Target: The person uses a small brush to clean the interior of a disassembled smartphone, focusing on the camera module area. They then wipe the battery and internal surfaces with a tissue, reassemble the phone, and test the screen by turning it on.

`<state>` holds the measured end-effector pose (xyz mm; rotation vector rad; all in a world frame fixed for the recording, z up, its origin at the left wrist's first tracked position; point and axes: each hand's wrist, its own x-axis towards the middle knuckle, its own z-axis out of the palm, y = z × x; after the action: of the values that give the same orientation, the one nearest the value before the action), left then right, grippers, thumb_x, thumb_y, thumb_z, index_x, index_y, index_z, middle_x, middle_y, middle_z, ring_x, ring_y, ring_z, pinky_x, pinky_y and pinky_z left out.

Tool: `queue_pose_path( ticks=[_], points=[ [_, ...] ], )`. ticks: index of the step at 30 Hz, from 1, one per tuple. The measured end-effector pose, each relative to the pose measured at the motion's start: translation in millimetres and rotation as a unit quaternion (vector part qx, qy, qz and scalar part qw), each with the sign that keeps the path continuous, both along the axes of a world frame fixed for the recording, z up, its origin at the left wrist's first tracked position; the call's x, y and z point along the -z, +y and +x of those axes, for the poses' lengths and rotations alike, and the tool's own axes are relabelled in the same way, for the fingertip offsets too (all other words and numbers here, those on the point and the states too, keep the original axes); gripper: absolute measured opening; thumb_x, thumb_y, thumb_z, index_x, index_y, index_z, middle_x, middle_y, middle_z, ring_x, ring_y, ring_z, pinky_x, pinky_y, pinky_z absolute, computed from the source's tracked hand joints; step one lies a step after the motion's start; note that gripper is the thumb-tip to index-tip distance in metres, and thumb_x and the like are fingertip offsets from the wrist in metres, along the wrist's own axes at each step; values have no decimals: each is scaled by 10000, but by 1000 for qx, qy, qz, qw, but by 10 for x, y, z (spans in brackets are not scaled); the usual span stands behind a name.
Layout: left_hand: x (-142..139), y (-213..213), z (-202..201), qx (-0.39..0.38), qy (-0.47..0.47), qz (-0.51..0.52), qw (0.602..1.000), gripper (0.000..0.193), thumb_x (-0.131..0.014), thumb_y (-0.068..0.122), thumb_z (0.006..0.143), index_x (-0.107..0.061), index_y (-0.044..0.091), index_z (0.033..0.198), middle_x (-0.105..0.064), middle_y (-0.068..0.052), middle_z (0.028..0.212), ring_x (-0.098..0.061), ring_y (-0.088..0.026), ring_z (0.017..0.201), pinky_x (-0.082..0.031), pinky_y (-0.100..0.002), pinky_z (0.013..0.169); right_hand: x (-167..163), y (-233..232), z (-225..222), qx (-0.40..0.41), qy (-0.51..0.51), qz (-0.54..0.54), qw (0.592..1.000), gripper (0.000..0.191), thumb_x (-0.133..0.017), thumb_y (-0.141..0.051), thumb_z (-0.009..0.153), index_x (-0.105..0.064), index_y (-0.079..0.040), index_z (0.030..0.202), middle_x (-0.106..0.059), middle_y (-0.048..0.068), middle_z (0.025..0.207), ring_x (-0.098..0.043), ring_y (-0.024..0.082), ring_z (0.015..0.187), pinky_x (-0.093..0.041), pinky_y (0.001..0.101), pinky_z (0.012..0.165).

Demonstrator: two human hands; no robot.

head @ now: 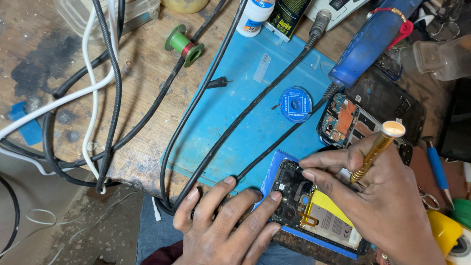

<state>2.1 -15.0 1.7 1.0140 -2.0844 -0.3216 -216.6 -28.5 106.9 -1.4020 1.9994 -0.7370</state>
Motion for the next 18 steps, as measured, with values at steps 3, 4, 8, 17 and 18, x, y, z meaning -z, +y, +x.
queue_pose_path(
  ticks=[3, 4, 8, 17, 18],
  points=[
    [-5, -3, -2, -1, -1, -3, 1000, 377, -654, 522, 1014, -750, 288, 1294, -659, 73, 1157, -504, -196, 1280, -139, -441, 1187, -17, -3, 91, 24, 46, 5, 999, 447, -775, -28, 804, -338, -91, 872, -795, 155, 843, -827, 182, 911, -648, 283, 718],
    [-5, -5, -3, -1, -1, -4, 1000, 379, -654, 521, 1013, -750, 287, 1295, -659, 73, 1158, -505, -195, 1281, -138, -441, 1187, -22, -2, 121, 30, 61, 7, 998, 450, -786, -45, 800, -342, -89, 855, -814, 139, 834, -829, 168, 907, -645, 275, 709],
    [-2, -16, -3, -2, 1, -13, 1000, 376, -654, 517, 1017, -748, 285, 1297, -658, 71, 1158, -503, -198, 1280, -141, -439, 1188, -31, 32, 206, 1, 182, -8, 983, 450, -824, -115, 804, -377, -101, 847, -823, 53, 873, -756, 134, 809, -592, 261, 665],
    [16, -15, 11, -2, -4, -19, 1000, 382, -652, 521, 1022, -743, 286, 1310, -655, 71, 1168, -505, -202, 1283, -134, -441, 1190, 44, 14, 80, -13, 121, -21, 992, 487, -793, -52, 786, -320, -85, 894, -808, 98, 849, -774, 115, 746, -589, 256, 639],
    [15, -10, 11, -2, -4, -16, 1000, 383, -651, 524, 1022, -743, 287, 1308, -655, 71, 1168, -504, -202, 1284, -132, -443, 1191, 48, 4, 61, -14, 98, -17, 995, 479, -783, -43, 798, -317, -88, 899, -808, 112, 857, -773, 116, 762, -595, 257, 644]
  ],
)
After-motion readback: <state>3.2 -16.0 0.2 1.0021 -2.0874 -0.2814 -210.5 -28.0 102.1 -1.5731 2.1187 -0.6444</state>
